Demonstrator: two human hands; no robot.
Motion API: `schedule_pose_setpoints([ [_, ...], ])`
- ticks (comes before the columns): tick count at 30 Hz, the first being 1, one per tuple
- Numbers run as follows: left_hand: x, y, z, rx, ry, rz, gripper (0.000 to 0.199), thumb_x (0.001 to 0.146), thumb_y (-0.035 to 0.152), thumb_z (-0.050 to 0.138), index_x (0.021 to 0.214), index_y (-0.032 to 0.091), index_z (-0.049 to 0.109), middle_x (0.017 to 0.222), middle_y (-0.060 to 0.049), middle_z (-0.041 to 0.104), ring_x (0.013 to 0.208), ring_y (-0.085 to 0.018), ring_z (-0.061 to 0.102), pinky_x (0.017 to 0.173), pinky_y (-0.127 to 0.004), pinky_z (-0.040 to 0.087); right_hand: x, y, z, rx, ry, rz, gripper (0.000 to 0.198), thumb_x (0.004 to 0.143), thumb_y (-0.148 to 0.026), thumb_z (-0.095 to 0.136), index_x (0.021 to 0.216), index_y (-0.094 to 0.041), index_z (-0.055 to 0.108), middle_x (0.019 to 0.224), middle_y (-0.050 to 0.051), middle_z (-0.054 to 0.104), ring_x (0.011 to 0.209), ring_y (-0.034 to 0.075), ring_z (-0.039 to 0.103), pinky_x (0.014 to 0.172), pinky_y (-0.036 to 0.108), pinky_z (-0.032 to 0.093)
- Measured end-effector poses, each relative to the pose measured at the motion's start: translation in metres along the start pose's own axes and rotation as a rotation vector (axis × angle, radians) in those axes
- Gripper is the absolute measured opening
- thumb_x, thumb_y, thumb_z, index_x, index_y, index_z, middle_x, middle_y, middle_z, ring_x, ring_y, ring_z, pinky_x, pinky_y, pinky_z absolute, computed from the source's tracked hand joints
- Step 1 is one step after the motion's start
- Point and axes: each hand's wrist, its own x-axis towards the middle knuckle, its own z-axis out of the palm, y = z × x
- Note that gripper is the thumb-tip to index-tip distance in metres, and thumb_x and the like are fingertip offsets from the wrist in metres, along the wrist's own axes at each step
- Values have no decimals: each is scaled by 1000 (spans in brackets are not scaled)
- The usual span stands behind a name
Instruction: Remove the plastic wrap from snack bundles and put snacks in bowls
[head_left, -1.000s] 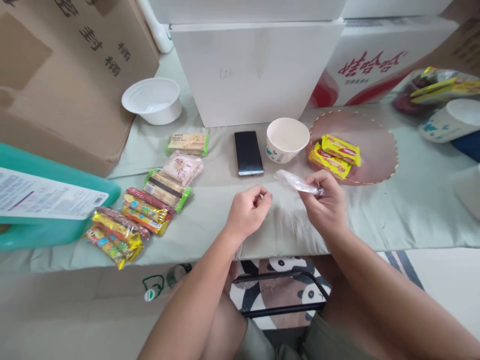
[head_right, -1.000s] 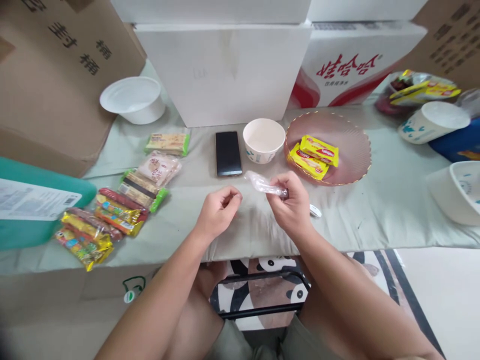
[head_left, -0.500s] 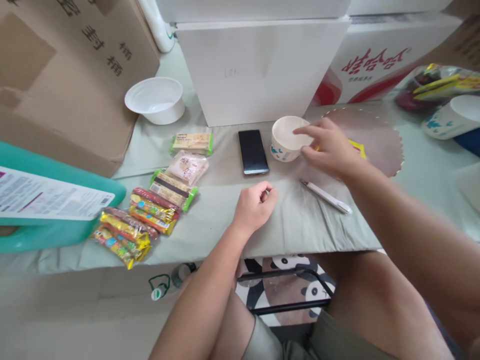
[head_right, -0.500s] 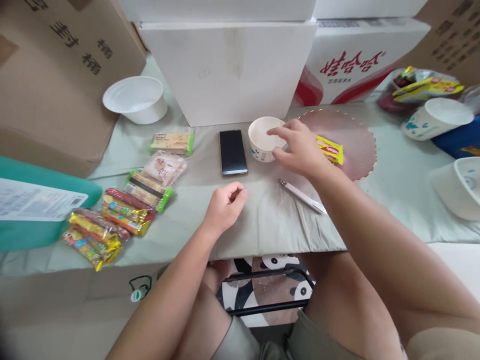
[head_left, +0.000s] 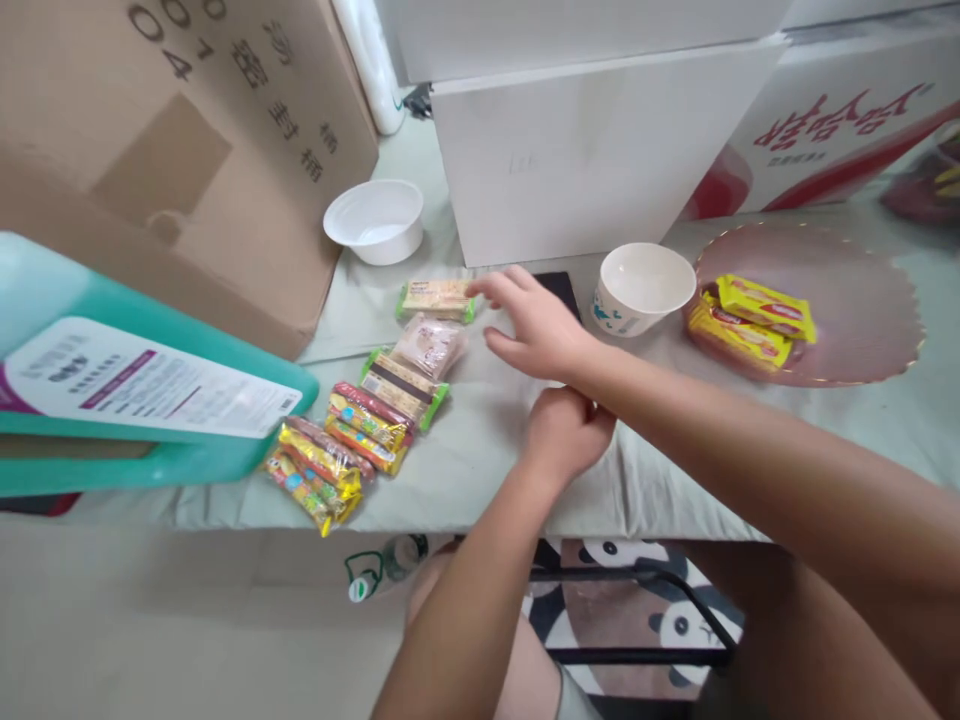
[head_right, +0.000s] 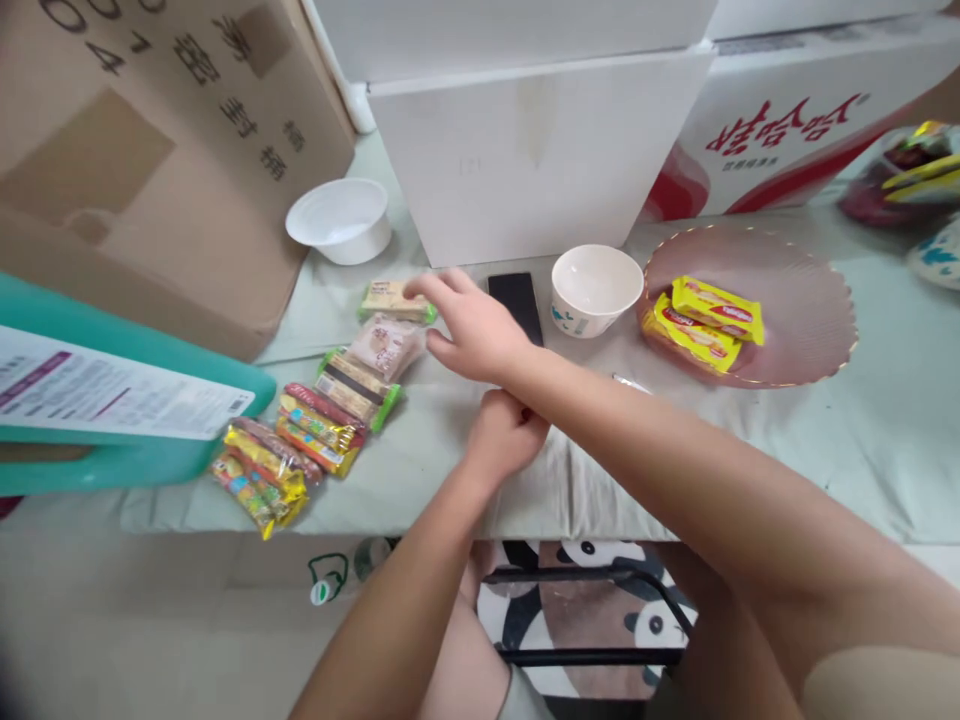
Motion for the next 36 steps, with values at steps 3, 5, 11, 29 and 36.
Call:
schedule_pose_setpoints([
  [3, 5, -6, -5, -41, 47, -90, 32, 76, 25, 59, 54, 23, 37, 50, 1, 41, 53, -14, 38, 54, -31, 24, 48, 6, 28, -56, -110, 84, 52, 88, -18, 53, 139, -21, 51, 136, 15, 56, 114, 30, 61, 97, 45, 51],
  [5, 8, -10, -8, -102, 73, -123, 30, 76, 23, 59, 55, 22, 37, 50, 3, 39, 54, -12, 34, 54, -30, 25, 73, 14, 41, -103, -192, 140, 52, 90, -21, 54, 142, -23, 48, 143, 15, 53, 119, 32, 60, 99, 46, 50],
  [11, 16, -18, -16, -196, 132, -126, 21, 72, 18, 60, 58, 21, 45, 53, 2, 45, 61, -14, 38, 56, -29, 31, 98, 28, 62, -263, -381, 157, 60, 91, -35, 65, 146, -22, 43, 143, 19, 56, 128, 37, 55, 106, 49, 44],
  [29, 9, -6, -14, -818, -161, -163, 29, 82, 46, 68, 92, 19, 64, 77, -1, 64, 65, -12, 60, 58, -24, 46, -164, 13, -29, 1198, 159, 608, 51, 86, -64, 49, 121, -28, 62, 113, 13, 69, 94, 30, 68, 70, 44, 58],
  [36, 11, 5, 20, -1001, -161, -179, 51, 67, 48, 85, 103, 16, 68, 88, -5, 74, 79, -20, 71, 66, -28, 55, -176, 33, -26, 1082, 120, 660, 40, 89, -61, 55, 106, -26, 66, 98, 6, 74, 98, 28, 69, 91, 45, 56],
])
